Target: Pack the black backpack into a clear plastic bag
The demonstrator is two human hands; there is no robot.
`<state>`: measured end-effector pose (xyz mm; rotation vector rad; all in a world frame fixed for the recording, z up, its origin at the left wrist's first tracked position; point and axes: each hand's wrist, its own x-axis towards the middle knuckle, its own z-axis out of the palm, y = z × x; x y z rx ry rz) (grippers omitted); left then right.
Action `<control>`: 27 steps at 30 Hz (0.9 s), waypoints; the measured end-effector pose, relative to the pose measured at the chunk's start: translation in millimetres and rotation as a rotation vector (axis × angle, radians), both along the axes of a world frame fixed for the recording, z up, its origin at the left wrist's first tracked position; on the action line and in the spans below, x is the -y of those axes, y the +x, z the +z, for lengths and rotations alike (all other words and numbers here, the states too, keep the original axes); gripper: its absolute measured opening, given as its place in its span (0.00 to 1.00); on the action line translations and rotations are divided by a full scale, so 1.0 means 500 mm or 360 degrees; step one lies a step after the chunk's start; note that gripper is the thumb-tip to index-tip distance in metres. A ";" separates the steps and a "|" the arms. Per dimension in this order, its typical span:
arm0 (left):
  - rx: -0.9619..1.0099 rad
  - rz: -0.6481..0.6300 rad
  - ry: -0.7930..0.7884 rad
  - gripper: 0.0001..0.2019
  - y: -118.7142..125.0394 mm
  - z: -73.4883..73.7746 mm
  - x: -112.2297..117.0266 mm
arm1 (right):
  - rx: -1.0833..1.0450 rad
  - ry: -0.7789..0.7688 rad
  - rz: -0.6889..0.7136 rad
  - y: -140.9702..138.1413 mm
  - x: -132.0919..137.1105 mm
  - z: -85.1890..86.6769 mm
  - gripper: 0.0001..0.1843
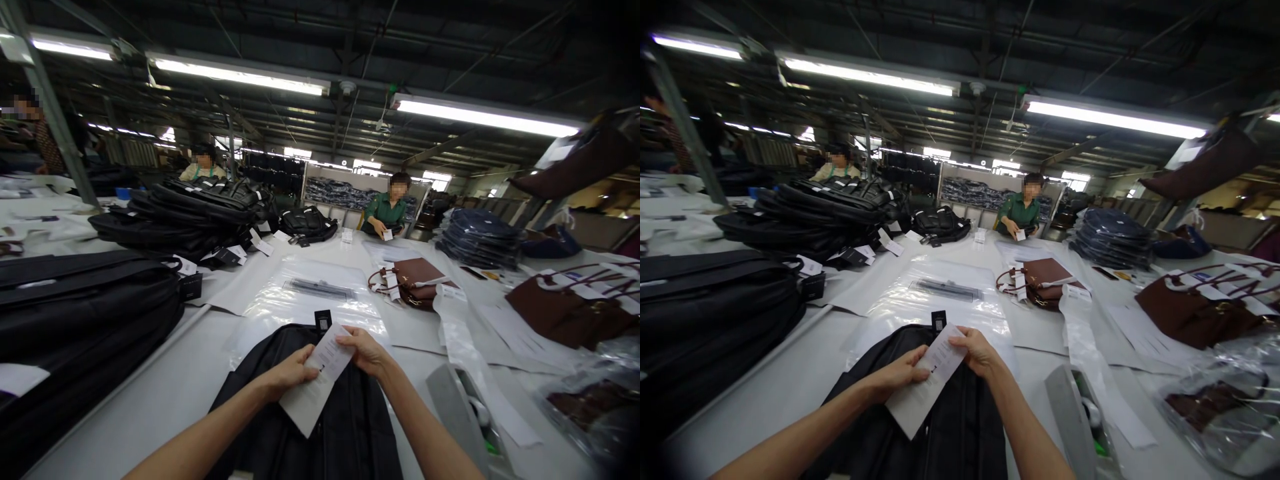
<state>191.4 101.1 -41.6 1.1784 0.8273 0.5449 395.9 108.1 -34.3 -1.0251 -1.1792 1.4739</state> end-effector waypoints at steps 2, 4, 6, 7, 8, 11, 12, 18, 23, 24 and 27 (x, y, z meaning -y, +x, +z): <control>0.0011 0.0029 -0.0103 0.17 -0.005 -0.002 -0.006 | 0.0099 0.0134 -0.0099 -0.002 0.015 0.012 0.19; 0.0051 -0.0013 -0.0234 0.18 -0.007 0.002 -0.010 | 0.0213 0.0305 -0.0241 -0.006 0.032 0.023 0.16; 0.0093 -0.0083 -0.0339 0.22 -0.007 0.009 -0.008 | 0.0331 0.0465 -0.0352 -0.013 0.050 0.028 0.11; 0.0114 -0.0102 -0.0360 0.23 -0.005 0.012 -0.003 | 0.0386 0.0523 -0.0384 -0.018 0.059 0.028 0.09; 0.0138 -0.0104 -0.0360 0.23 -0.004 0.013 0.004 | 0.0431 0.0559 -0.0396 -0.024 0.068 0.025 0.08; 0.0223 -0.0047 -0.0285 0.23 0.002 0.001 0.037 | 0.0614 0.0647 -0.0435 -0.041 0.100 0.010 0.09; 0.0244 -0.0011 -0.0252 0.24 0.003 -0.006 0.047 | 0.0694 0.0701 -0.0424 -0.045 0.111 0.006 0.09; 0.0156 0.0301 -0.0101 0.28 0.007 -0.051 0.061 | 0.1185 0.0701 0.0382 -0.053 0.127 0.026 0.30; 0.0135 0.0340 -0.0231 0.24 0.001 -0.051 0.047 | 0.1725 0.0773 -0.0059 -0.092 0.046 0.037 0.14; 0.0138 0.0337 -0.0294 0.21 -0.004 -0.047 0.045 | 0.1814 0.0782 -0.0082 -0.106 0.033 0.032 0.13; 0.0140 0.0296 -0.0515 0.19 -0.019 -0.036 0.040 | 0.2047 0.0814 -0.0075 -0.144 0.018 0.007 0.11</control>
